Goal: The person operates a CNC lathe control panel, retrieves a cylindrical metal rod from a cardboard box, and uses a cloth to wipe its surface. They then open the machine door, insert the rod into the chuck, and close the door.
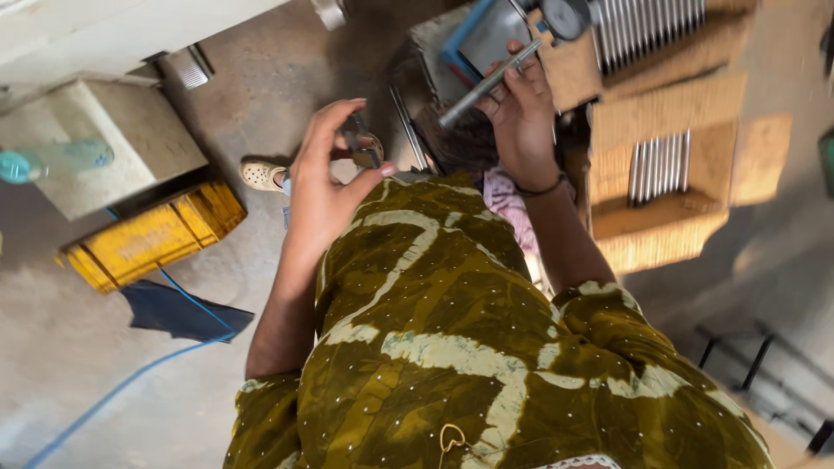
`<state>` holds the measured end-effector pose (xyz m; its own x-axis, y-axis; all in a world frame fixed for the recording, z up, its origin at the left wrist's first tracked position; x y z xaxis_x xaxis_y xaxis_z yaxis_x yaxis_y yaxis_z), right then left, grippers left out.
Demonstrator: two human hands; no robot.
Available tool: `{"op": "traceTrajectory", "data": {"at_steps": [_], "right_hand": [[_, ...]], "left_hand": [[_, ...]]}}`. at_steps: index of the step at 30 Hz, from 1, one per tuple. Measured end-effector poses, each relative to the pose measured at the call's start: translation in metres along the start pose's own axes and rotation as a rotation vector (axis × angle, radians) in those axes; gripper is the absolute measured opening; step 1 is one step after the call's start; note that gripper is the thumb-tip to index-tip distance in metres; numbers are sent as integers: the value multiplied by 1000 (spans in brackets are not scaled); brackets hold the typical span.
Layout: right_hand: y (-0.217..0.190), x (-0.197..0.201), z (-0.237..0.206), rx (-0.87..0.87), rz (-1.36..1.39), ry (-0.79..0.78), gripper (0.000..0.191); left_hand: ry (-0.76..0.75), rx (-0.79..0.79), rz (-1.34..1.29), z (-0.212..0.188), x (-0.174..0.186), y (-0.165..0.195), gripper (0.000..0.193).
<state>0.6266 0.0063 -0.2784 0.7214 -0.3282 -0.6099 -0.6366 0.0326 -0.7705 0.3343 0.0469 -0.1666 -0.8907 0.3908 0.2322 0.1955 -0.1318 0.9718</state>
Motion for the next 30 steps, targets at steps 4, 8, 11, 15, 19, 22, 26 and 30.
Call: {"op": "traceTrajectory", "data": {"at_steps": [4,8,11,15,19,22,26,30], "right_hand": [[-30,-74,-4,-85,61,-244,22],[-43,-118,-14,-118,77,-353,17],[-41,-135,-14,-168,124,-403,16],[-26,-147,-16,-239,161,-509,16],[-17,-145,-21,-259,49,-539,20],[-27,-152,-21,-218,-76,-650,21],[-47,-160,-26,-171,-403,-804,25],[-56,-171,-39,7,-823,-983,26]], "left_hand": [[61,-21,-22,-4,-3,12,72],[136,-90,-3,-5,-9,26,74],[190,-124,0,-4,-12,33,76],[211,-164,-68,-4,-14,39,77],[204,-136,-1,-11,-11,37,80],[174,-118,-34,-16,-13,35,81],[156,-189,1,-26,-14,45,84],[128,-264,30,-28,-18,54,84]]}}
Point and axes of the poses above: each hand's wrist, its own z-axis towards the middle knuckle, its own x-axis out of the back of the hand, y = z × x, the point moved 9 cm from there along z, towards the middle knuckle, and after that the axes turned 2 degrees about z, right-handed, at the moved point
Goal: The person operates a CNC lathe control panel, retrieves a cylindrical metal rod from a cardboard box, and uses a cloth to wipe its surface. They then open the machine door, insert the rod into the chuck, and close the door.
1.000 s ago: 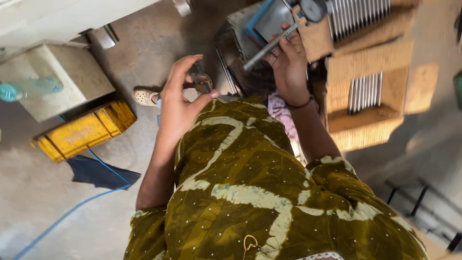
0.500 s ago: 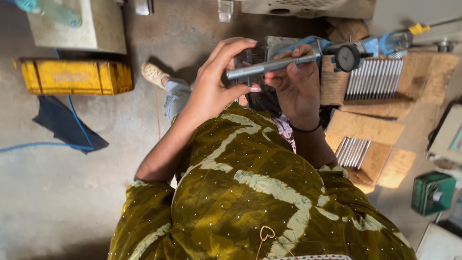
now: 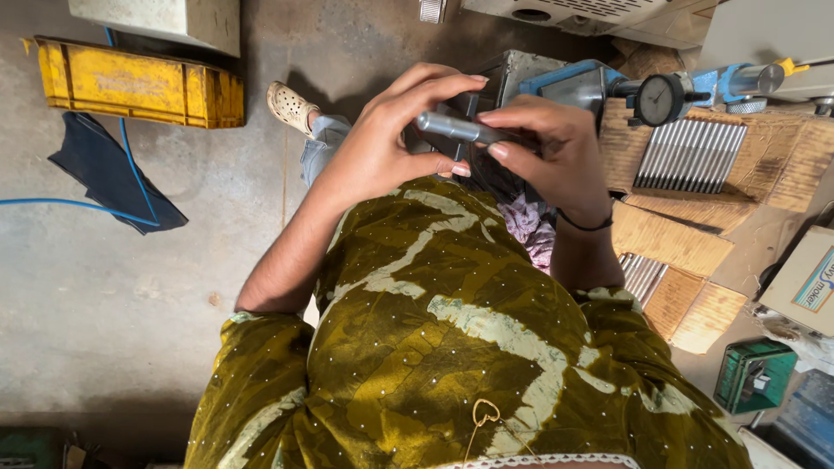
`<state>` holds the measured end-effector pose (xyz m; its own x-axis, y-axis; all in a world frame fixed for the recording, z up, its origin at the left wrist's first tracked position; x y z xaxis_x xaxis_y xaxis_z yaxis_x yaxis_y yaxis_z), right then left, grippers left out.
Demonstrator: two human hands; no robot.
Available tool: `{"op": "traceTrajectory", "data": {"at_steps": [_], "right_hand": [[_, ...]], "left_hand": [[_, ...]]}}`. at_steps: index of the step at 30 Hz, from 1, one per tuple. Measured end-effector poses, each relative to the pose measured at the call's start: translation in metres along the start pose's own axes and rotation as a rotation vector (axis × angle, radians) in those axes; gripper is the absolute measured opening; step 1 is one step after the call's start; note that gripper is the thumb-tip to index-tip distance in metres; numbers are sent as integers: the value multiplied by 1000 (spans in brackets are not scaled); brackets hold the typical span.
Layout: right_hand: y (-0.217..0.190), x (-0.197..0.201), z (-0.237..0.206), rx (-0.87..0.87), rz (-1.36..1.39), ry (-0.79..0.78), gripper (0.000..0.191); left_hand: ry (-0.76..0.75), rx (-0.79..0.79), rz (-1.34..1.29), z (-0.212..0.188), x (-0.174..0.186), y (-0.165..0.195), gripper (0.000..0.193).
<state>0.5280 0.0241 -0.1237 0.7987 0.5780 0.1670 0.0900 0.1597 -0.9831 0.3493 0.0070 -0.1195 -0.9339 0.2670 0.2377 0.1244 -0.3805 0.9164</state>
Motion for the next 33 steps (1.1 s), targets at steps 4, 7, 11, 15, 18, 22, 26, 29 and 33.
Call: {"op": "traceTrajectory", "data": {"at_steps": [4,7,11,15,18,22,26,29,33], "right_hand": [[0,-14,3,16,10,-34,24],[8,-21,0,-62,27,-39,26],[12,-28,-8,-118,47,-88,34],[27,-36,-9,-202,105,-157,44],[40,-39,-4,-181,136,-158,48],[49,-38,-2,-117,92,-159,49],[58,-40,1,-124,100,-194,46],[56,-45,6,-93,160,-235,45],[71,-46,10,-268,312,-169,36]], "left_hand": [[-55,110,-51,-1,-8,-8,82],[-99,196,-89,-7,-13,-15,81],[-90,77,-58,-12,-12,-4,84],[-127,36,-12,-12,-14,-4,84],[-101,-23,-29,-4,-10,-3,82],[-125,-28,-7,-1,-5,-3,80],[-134,-10,34,-1,-3,-3,81],[-152,28,106,0,-3,-10,82],[-198,124,255,1,-2,-29,78]]}}
Point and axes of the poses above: each hand's wrist, its own z-axis towards the middle knuckle, its own x-axis out of the back of the hand, y = z × x, the point moved 9 cm from there along z, towards the middle knuckle, and after that the axes turned 2 degrees about z, right-handed, at the moved point
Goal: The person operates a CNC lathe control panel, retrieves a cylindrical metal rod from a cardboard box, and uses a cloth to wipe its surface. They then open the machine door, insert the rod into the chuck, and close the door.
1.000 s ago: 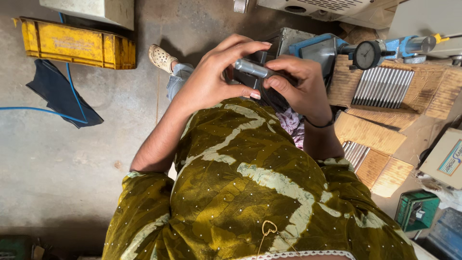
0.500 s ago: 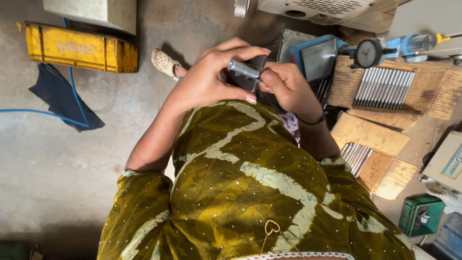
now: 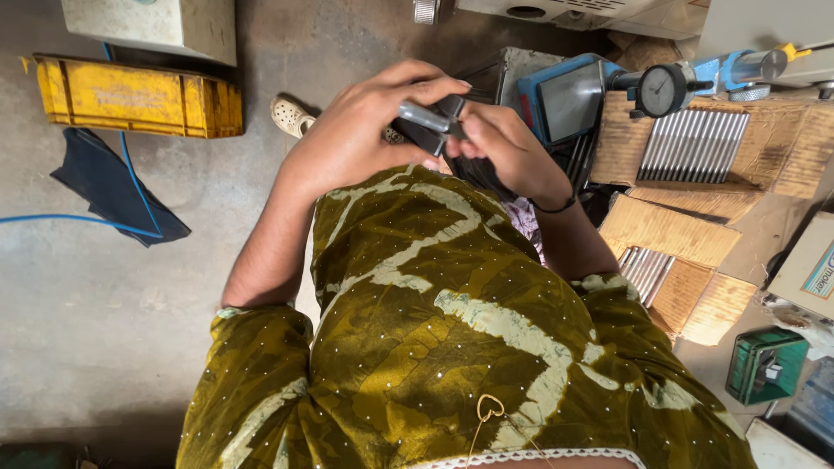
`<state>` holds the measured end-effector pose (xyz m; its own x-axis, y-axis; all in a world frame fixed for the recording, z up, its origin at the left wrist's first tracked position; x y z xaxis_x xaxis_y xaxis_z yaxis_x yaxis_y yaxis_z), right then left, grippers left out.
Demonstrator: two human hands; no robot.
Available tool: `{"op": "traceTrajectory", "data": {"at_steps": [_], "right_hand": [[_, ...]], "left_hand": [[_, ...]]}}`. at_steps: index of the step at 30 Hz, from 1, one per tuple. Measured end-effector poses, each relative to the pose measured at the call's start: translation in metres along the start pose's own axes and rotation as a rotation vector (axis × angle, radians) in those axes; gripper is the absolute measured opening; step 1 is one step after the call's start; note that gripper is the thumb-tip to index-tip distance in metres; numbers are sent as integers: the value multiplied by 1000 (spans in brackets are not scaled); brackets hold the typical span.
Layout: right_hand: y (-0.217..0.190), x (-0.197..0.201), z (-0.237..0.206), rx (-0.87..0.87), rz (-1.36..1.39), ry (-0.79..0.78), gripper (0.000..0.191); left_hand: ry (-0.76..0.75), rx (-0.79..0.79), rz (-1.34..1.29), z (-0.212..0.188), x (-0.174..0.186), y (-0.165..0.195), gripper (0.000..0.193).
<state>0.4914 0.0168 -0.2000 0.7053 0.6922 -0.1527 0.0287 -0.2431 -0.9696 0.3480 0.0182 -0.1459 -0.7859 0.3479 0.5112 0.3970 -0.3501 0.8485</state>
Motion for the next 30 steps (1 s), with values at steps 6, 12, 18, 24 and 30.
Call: {"op": "traceTrajectory", "data": {"at_steps": [6,12,18,24,30], "right_hand": [[-1,-14,5,112,-156,3,23],[-6,-13,-1,140,-171,90,21],[8,22,-26,61,-476,373,23],[108,56,-64,-71,-216,469,32],[228,68,-151,-515,-156,886,32]], "left_hand": [[-2,-46,-106,-2,-8,-14,74],[37,-4,-61,-9,-11,-34,74],[90,103,-83,-11,-10,-44,74],[-160,18,-46,25,-100,-63,72],[-479,21,204,33,-246,-107,75]]}}
Point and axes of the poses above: each hand's wrist, its own z-axis towards the middle knuckle, its own x-axis out of the back of the hand, y = z × x, the point moved 9 cm from there along z, towards the middle knuckle, and after that the axes turned 2 degrees about z, right-handed, at the moved point
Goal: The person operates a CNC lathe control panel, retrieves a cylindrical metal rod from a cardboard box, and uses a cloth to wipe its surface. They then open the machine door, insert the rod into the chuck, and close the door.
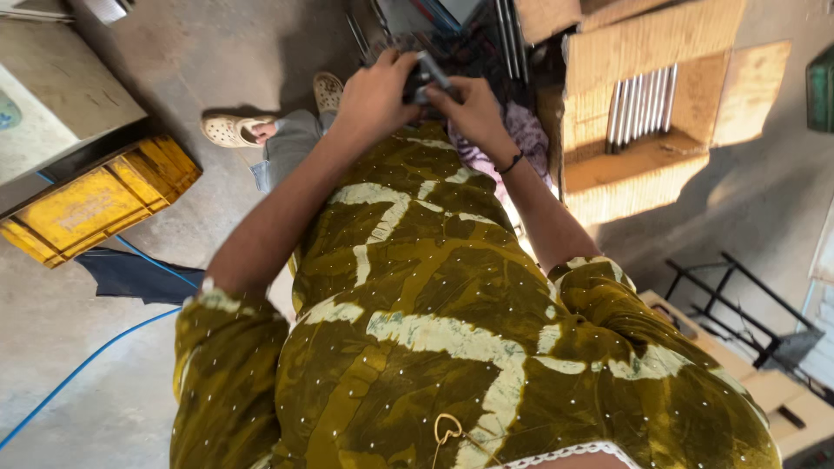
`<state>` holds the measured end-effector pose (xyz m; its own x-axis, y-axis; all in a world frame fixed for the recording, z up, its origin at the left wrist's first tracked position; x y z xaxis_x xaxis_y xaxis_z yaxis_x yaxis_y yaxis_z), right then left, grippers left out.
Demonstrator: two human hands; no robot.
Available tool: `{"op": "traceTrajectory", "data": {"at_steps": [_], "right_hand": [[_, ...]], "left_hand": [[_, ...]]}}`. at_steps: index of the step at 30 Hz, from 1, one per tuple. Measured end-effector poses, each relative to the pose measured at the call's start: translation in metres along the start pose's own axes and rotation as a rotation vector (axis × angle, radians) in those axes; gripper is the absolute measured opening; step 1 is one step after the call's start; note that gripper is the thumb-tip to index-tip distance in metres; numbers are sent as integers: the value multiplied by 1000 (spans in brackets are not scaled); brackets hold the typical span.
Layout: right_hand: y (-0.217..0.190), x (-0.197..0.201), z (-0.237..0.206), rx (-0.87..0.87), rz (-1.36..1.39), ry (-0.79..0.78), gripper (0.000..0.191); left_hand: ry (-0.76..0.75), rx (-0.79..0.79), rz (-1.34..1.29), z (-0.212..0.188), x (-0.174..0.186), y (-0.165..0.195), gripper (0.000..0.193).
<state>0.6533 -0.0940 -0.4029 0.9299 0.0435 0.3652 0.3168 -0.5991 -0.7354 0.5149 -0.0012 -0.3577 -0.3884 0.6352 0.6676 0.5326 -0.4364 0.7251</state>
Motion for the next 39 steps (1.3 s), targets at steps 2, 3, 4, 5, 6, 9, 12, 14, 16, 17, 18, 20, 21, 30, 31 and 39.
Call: {"op": "traceTrajectory", "data": {"at_steps": [2,3,4,5,6,9,12,14,16,17,18,20,21,30,31,39], "right_hand": [[21,24,-9,25,-193,242,27],[26,37,-15,47,-294,360,25],[33,41,-17,39,-388,394,24],[35,43,-19,32,-485,426,25],[36,43,-19,25,-580,453,27],[35,32,-15,-43,-651,422,31],[25,21,-10,-92,-711,431,38],[21,18,-7,-136,-713,407,44],[15,17,-5,-138,-717,384,47],[12,17,-4,-113,-715,375,47],[8,17,-3,-87,-713,369,47],[0,17,-4,-53,-698,376,44],[-4,16,-4,-36,-689,379,42],[-9,22,-1,-197,-558,371,36],[-3,25,-1,-206,-446,340,33],[22,25,-24,-211,527,168,9]], "left_hand": [[-43,-1,77,13,-28,-10,71],[-57,-1,119,18,-39,-13,69],[-52,0,124,20,-46,-16,69],[-45,2,127,21,-51,-19,70],[-40,8,131,20,-53,-22,70],[-63,79,125,15,-50,-34,69],[-140,160,111,10,-46,-46,67],[-120,130,93,11,-40,-41,68],[-120,101,73,11,-38,-34,69],[-129,88,67,12,-41,-30,69],[-136,73,63,14,-43,-25,69],[-121,56,40,21,-44,-17,69],[-115,50,29,23,-44,-15,69],[-77,71,159,31,-19,-21,60],[-76,61,179,29,-16,-23,60],[-34,-68,160,29,-17,-5,62]]}}
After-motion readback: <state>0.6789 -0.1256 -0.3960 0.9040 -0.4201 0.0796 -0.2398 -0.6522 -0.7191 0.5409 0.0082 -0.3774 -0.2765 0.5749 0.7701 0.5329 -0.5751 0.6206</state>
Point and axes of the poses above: each hand's wrist, its own z-axis towards the middle knuckle, its own x-axis out of the back of the hand, y = z × x, the point moved 9 cm from there along z, towards the middle knuckle, and after that the axes turned 2 degrees about z, right-handed, at the moved point
